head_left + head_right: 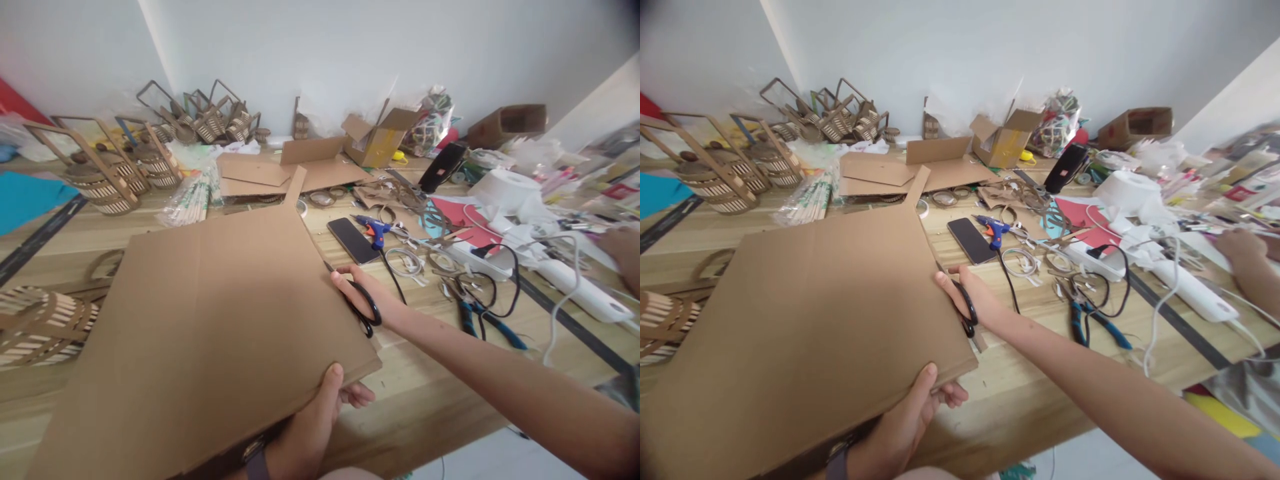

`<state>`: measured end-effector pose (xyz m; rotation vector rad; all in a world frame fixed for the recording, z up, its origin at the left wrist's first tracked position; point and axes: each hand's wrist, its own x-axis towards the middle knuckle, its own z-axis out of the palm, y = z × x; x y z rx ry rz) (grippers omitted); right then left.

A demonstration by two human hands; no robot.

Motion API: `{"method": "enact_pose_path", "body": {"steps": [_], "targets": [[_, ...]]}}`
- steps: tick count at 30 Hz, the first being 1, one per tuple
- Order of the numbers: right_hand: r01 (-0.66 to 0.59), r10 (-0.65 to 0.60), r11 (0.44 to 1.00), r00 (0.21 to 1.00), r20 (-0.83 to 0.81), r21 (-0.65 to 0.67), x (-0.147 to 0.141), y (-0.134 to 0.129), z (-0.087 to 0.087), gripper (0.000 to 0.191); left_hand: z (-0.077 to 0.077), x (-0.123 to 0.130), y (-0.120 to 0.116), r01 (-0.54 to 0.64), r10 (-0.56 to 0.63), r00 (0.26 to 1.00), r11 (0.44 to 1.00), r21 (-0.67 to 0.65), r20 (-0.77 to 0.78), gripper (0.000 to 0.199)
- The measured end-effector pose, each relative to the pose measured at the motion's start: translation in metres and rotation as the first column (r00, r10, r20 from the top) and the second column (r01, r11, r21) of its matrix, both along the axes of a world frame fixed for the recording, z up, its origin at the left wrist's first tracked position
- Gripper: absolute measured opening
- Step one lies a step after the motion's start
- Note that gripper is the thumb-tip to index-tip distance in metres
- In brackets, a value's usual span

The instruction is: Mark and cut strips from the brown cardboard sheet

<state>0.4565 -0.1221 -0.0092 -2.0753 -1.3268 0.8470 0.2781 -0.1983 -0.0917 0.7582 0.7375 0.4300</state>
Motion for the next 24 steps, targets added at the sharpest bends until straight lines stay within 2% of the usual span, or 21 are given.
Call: {"method": "enact_pose_path", "body": {"steps": [8, 10, 13, 17, 20, 24], "targets": [[-0.024, 0.018, 0.997, 0.997, 0.076, 0.075, -0.001, -0.002, -0.014, 0.04, -0.008, -0.001, -0.003, 0.007, -0.006, 1.0, 1.0, 0.028, -0.008, 0.065], [-0.02, 0.013, 0.997, 0.996, 0.086, 0.073, -0.002, -0.003, -0.012, 0.044, -0.006, -0.001, -0.002, 0.008, -0.008, 1.0, 1.0, 0.023, -0.003, 0.066], [0.004, -0.004, 1.0, 0.999, 0.04, -0.002, -0.003, -0.002, -0.003, 0.052, -0.004, 0.0, -0.001, 0.014, -0.014, 1.0, 1.0, 0.027, 0.008, 0.068], [0.038, -0.04, 0.997, 0.999, -0.028, -0.069, -0.005, 0.003, 0.007, 0.051, -0.011, 0.0, -0.002, 0.039, -0.039, 0.999, 0.998, 0.043, -0.022, 0.07], [0.021, -0.022, 0.998, 1.0, -0.016, -0.068, -0.004, 0.007, 0.005, 0.05, -0.014, -0.001, -0.002, 0.041, -0.039, 0.999, 0.998, 0.052, -0.038, 0.071], [-0.029, 0.029, 1.0, 0.999, 0.038, -0.008, -0.001, 0.008, -0.005, 0.046, -0.01, -0.001, -0.002, 0.043, -0.04, 0.998, 0.998, 0.053, -0.048, 0.071]]}}
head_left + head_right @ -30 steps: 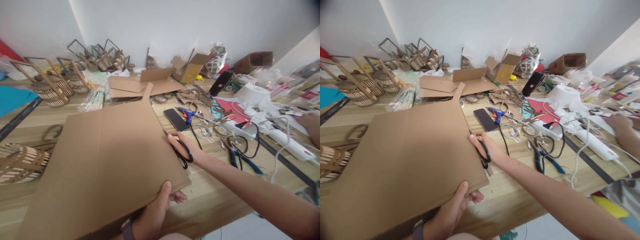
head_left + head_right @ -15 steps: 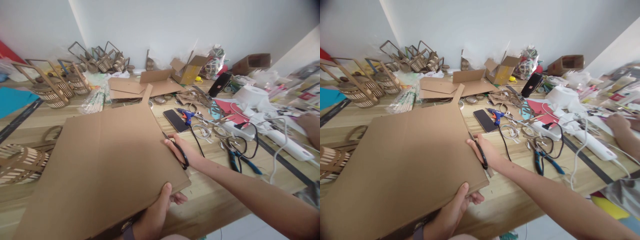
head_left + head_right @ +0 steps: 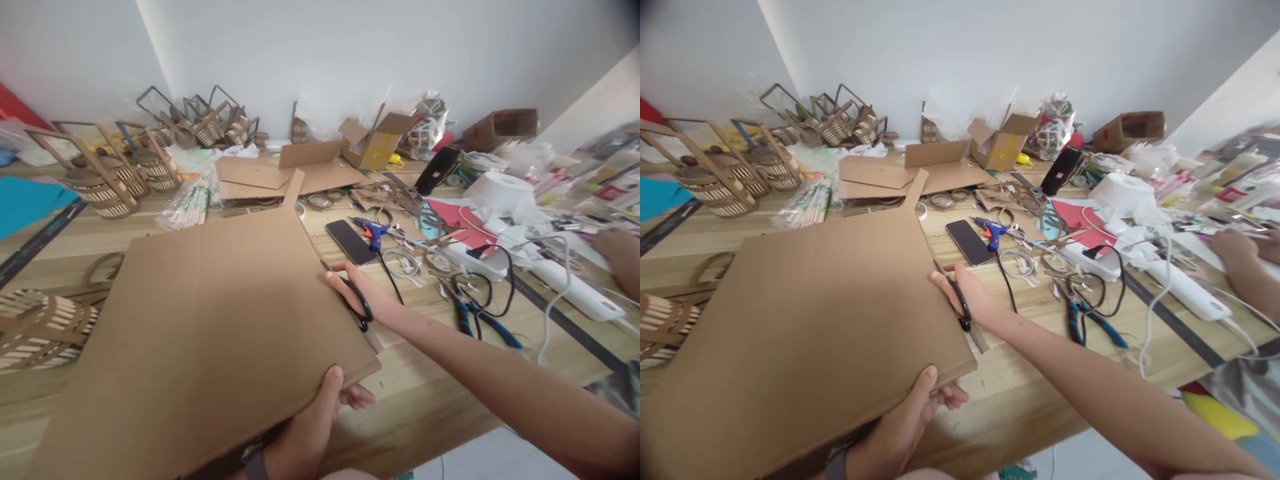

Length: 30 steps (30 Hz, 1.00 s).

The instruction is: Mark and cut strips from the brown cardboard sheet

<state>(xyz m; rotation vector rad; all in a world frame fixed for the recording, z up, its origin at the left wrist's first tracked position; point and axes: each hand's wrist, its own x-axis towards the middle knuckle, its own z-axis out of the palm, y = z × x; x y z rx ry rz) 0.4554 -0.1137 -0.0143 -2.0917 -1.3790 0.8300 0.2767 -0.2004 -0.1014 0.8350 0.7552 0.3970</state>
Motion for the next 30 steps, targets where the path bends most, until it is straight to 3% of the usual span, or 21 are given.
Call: {"method": "enact_pose_path", "body": {"steps": [6, 13, 20, 30], "targets": [[-0.002, -0.001, 0.998, 0.999, 0.051, 0.065, 0.0, -0.001, -0.005, 0.039, 0.002, 0.002, 0.0, 0.012, -0.013, 1.0, 1.0, 0.01, 0.007, 0.074], [0.069, -0.07, 0.996, 0.997, -0.026, -0.048, -0.003, 0.002, 0.005, 0.054, 0.003, 0.003, 0.001, 0.006, -0.006, 1.0, 1.0, 0.003, -0.01, 0.074], [0.069, -0.068, 0.997, 0.997, 0.022, -0.035, 0.0, 0.01, 0.008, 0.054, 0.003, 0.001, 0.001, 0.019, -0.019, 1.0, 1.0, 0.019, 0.012, 0.072], [-0.048, 0.042, 0.997, 0.994, 0.105, 0.058, 0.006, 0.016, -0.005, 0.047, 0.0, 0.0, -0.001, 0.051, -0.051, 0.999, 0.997, 0.05, -0.003, 0.074]]}}
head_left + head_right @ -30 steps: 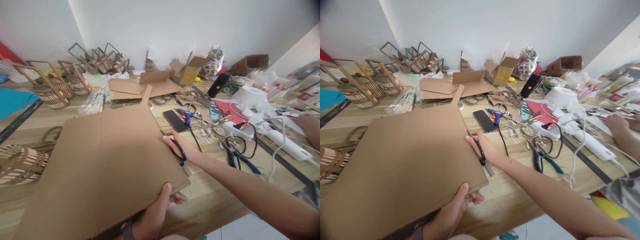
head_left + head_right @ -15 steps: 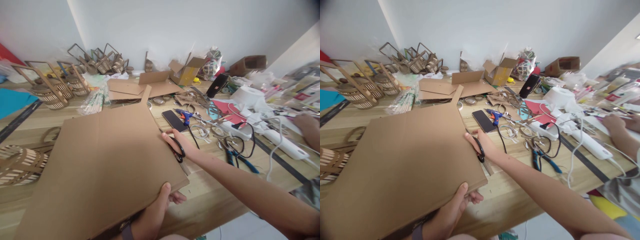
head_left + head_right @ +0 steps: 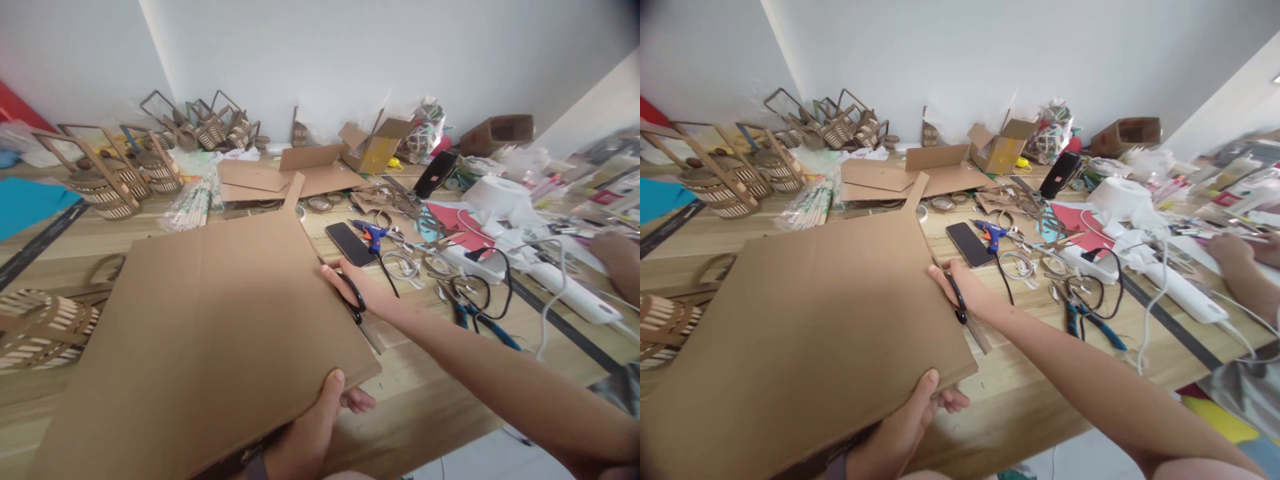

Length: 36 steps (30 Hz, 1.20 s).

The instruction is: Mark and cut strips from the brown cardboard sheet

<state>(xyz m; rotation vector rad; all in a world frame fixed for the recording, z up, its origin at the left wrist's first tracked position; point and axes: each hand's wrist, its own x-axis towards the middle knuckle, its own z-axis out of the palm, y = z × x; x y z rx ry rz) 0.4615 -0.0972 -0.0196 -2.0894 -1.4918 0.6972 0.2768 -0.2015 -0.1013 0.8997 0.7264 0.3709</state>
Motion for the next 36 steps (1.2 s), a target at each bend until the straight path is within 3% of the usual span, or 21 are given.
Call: {"method": "enact_pose_path", "body": {"steps": [7, 19, 33, 36], "targets": [[-0.041, 0.04, 0.999, 0.999, 0.032, 0.026, -0.005, -0.002, 0.0, 0.04, -0.004, -0.003, -0.001, 0.009, -0.009, 1.0, 0.998, 0.057, 0.002, 0.07], [0.079, -0.079, 0.996, 0.997, 0.012, -0.044, -0.003, 0.003, 0.009, 0.055, 0.001, -0.002, 0.001, 0.017, -0.017, 1.0, 1.0, 0.021, -0.001, 0.071], [0.021, -0.02, 1.0, 0.997, 0.069, -0.017, -0.012, 0.006, 0.012, 0.038, -0.001, -0.006, 0.0, 0.028, -0.015, 0.995, 0.992, 0.125, -0.102, 0.074], [0.041, -0.04, 0.999, 0.997, 0.072, -0.014, -0.011, 0.006, 0.012, 0.043, 0.003, -0.005, 0.001, 0.026, -0.016, 0.995, 0.994, 0.106, -0.097, 0.075]]}}
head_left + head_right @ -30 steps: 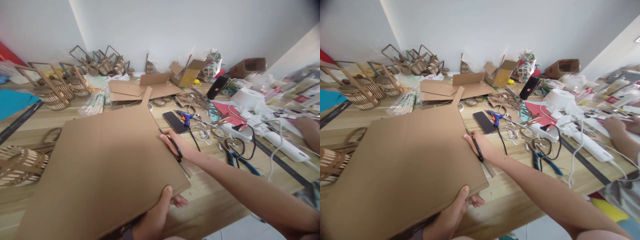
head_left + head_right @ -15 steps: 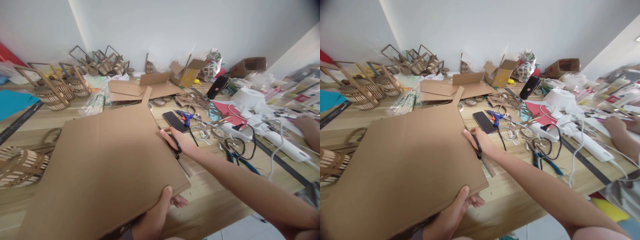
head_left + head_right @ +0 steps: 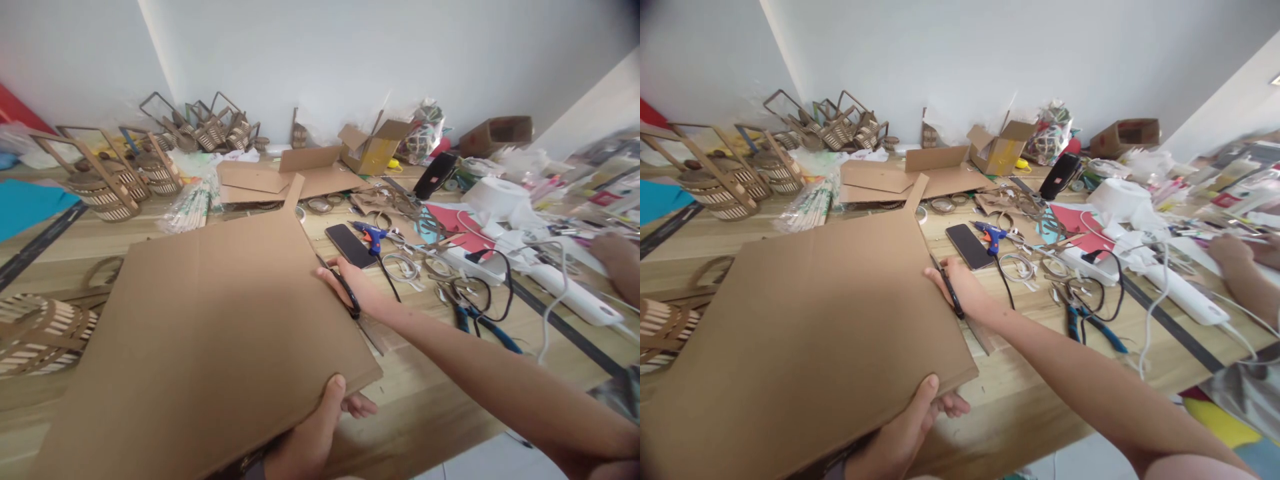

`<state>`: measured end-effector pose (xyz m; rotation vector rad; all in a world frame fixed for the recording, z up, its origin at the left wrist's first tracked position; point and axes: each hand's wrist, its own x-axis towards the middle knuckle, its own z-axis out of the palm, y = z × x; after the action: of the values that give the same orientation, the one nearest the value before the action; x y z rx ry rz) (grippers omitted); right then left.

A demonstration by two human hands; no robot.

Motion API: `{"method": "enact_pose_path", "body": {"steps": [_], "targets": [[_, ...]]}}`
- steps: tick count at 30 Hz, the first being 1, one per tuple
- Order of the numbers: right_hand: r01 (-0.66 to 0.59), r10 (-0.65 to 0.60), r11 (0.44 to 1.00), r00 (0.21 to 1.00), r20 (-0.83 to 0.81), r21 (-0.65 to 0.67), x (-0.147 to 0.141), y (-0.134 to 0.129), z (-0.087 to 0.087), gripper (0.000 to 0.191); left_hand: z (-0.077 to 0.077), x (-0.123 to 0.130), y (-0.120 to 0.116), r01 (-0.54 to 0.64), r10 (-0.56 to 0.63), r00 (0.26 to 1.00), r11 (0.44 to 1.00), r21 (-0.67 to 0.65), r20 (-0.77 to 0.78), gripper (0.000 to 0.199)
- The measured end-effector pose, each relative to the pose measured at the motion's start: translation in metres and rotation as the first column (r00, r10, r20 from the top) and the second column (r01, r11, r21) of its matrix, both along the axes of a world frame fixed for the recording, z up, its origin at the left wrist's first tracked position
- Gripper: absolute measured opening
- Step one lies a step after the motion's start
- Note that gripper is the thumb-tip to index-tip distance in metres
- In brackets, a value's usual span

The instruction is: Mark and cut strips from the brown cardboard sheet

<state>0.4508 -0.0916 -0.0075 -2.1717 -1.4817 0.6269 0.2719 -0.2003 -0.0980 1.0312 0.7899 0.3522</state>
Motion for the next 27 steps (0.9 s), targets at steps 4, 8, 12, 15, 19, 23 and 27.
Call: {"method": "enact_pose_path", "body": {"steps": [4, 8, 12, 15, 19, 23, 27], "targets": [[0.041, -0.041, 0.999, 0.999, -0.033, -0.027, 0.007, 0.004, 0.0, 0.053, 0.001, 0.0, 0.001, 0.021, -0.021, 0.999, 1.0, -0.002, 0.032, 0.075], [0.051, -0.055, 0.997, 0.996, -0.064, -0.055, 0.012, 0.011, 0.001, 0.062, -0.005, -0.004, 0.0, 0.037, -0.035, 0.999, 0.999, 0.039, -0.029, 0.073], [0.025, -0.029, 0.998, 0.997, -0.071, -0.049, 0.01, 0.014, 0.001, 0.058, -0.004, -0.005, 0.0, 0.026, -0.024, 0.999, 0.998, 0.052, -0.047, 0.074], [0.012, -0.016, 0.999, 0.997, -0.071, -0.053, 0.007, 0.014, 0.001, 0.055, 0.001, -0.004, 0.002, 0.038, -0.036, 0.998, 0.998, 0.049, -0.045, 0.077], [0.01, -0.013, 0.999, 0.998, -0.056, -0.045, 0.005, 0.014, -0.002, 0.055, 0.007, -0.003, 0.004, 0.049, -0.045, 0.997, 0.997, 0.061, -0.064, 0.077], [0.042, -0.042, 0.999, 0.999, -0.018, 0.0, 0.006, 0.015, -0.008, 0.048, 0.006, -0.004, 0.003, 0.055, -0.052, 0.997, 0.996, 0.069, -0.053, 0.076], [0.053, -0.055, 0.998, 0.997, -0.053, -0.026, 0.009, 0.016, -0.01, 0.058, 0.003, -0.004, 0.002, 0.031, -0.027, 0.999, 0.997, 0.069, -0.047, 0.073]]}}
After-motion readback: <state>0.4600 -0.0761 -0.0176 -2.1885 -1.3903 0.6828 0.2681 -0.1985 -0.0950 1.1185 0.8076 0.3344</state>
